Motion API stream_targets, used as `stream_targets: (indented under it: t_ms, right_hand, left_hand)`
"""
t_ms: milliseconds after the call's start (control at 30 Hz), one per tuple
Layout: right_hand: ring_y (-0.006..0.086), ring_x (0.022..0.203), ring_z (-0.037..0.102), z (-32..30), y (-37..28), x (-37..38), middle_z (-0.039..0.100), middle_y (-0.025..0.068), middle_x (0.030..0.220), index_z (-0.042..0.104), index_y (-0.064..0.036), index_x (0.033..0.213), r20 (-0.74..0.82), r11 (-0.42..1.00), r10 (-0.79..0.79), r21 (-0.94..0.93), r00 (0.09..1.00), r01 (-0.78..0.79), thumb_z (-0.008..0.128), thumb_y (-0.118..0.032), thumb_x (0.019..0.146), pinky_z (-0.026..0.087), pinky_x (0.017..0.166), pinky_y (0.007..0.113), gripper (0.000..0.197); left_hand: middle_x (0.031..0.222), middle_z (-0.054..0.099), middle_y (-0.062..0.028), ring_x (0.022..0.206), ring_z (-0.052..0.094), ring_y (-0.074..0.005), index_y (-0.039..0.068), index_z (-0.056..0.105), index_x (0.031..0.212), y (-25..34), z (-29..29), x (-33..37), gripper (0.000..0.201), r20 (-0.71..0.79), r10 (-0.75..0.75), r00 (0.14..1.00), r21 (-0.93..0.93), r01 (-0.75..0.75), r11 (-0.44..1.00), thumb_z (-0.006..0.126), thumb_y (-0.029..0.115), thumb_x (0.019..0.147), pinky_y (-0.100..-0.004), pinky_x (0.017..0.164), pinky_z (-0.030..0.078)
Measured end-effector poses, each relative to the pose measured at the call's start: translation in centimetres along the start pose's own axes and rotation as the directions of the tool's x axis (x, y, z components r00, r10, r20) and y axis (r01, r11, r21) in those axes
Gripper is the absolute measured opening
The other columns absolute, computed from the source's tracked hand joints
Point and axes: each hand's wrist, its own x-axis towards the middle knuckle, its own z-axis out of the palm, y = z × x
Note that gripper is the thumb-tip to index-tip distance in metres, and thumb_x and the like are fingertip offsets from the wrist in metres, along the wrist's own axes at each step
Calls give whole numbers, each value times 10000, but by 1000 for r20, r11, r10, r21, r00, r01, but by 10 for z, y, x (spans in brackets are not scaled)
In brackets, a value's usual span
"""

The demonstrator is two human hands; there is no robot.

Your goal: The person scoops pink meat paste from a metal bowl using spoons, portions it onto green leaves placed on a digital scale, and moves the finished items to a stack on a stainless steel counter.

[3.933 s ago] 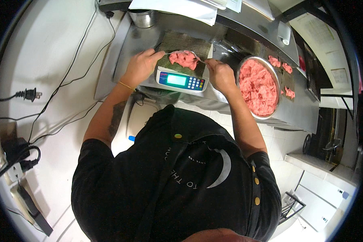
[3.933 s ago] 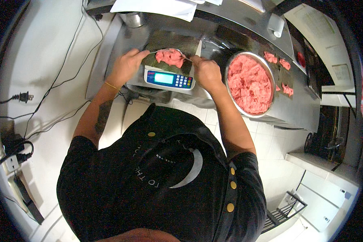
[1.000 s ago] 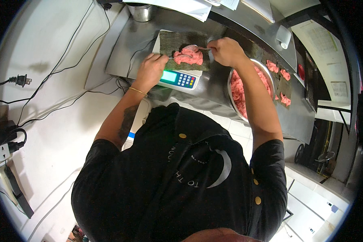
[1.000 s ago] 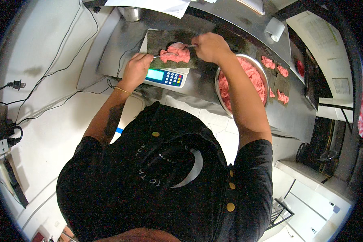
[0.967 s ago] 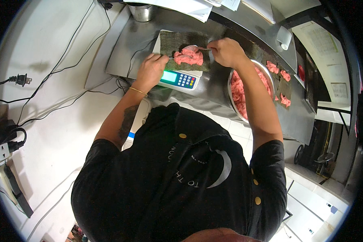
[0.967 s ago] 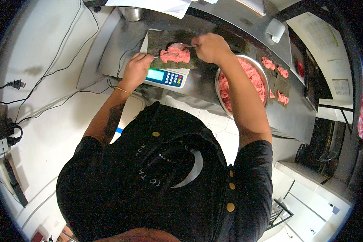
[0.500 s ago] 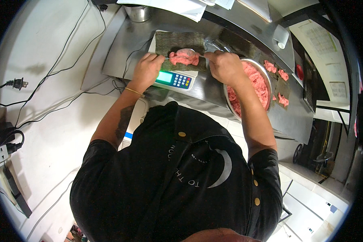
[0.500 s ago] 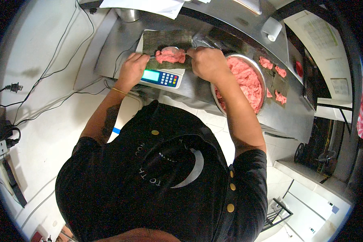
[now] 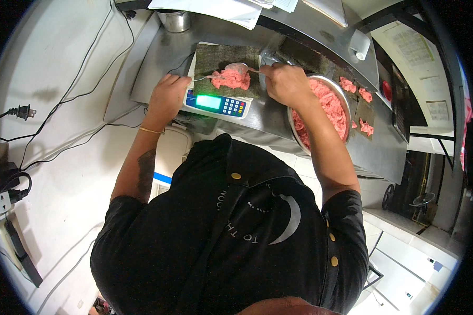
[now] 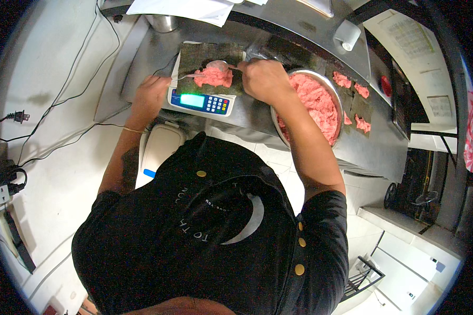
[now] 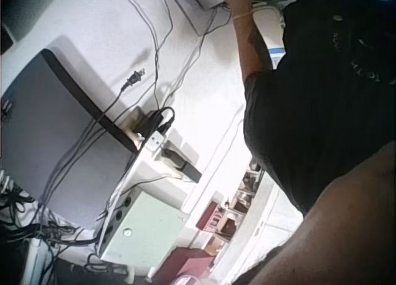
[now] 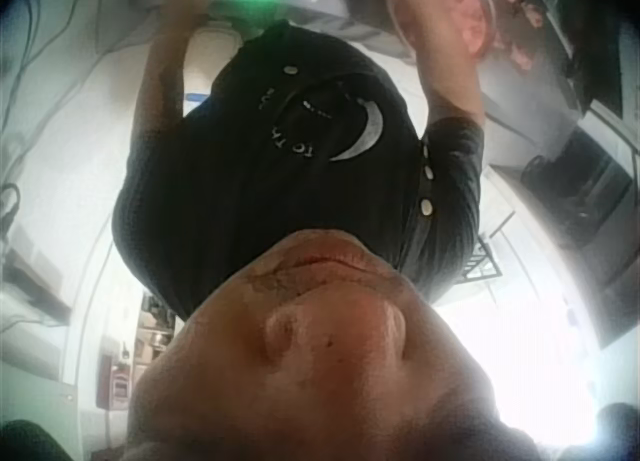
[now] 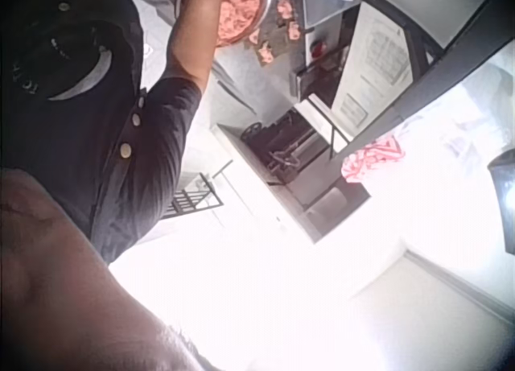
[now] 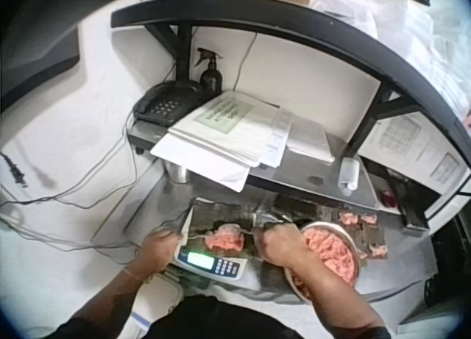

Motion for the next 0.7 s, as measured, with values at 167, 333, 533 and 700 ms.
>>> stream_targets:
  t_ms: [167,333,533,700]
  right_hand:
    - [401,777,720,-3,-6,3,733,204,835,757,-124,1095,26,1000,15,12,1000,-16,614,-189,913,574,703,517,241]
    - [409,769,719,4,-10,6,730,213,826,759,-125,1106,31,1000,8,27,999,-9,611,-190,922,572,702,523,245]
    - [409,771,718,4,-16,4,728,215,822,760,-116,1128,67,999,40,25,997,-42,620,-196,918,572,711,524,264]
    - [400,792,732,5,-20,3,735,211,832,747,-110,1052,57,996,58,68,997,-62,591,-226,923,580,723,533,233]
  left_hand:
    - [910,668,-116,893,620,-332,50,721,1102,-12,-11,5,211,-6,86,996,75,-85,994,644,71,906,-439,817,522]
    - [879,651,-86,903,615,-297,56,725,1097,-19,0,14,221,45,111,993,148,-117,982,656,75,888,-413,825,528]
    - [868,646,-65,905,621,-274,71,740,1066,-22,10,21,218,32,148,989,166,-151,974,659,71,864,-403,832,535]
    - [872,646,-65,903,626,-275,70,726,1054,-17,13,26,214,-7,162,987,173,-158,972,655,64,852,-404,828,540]
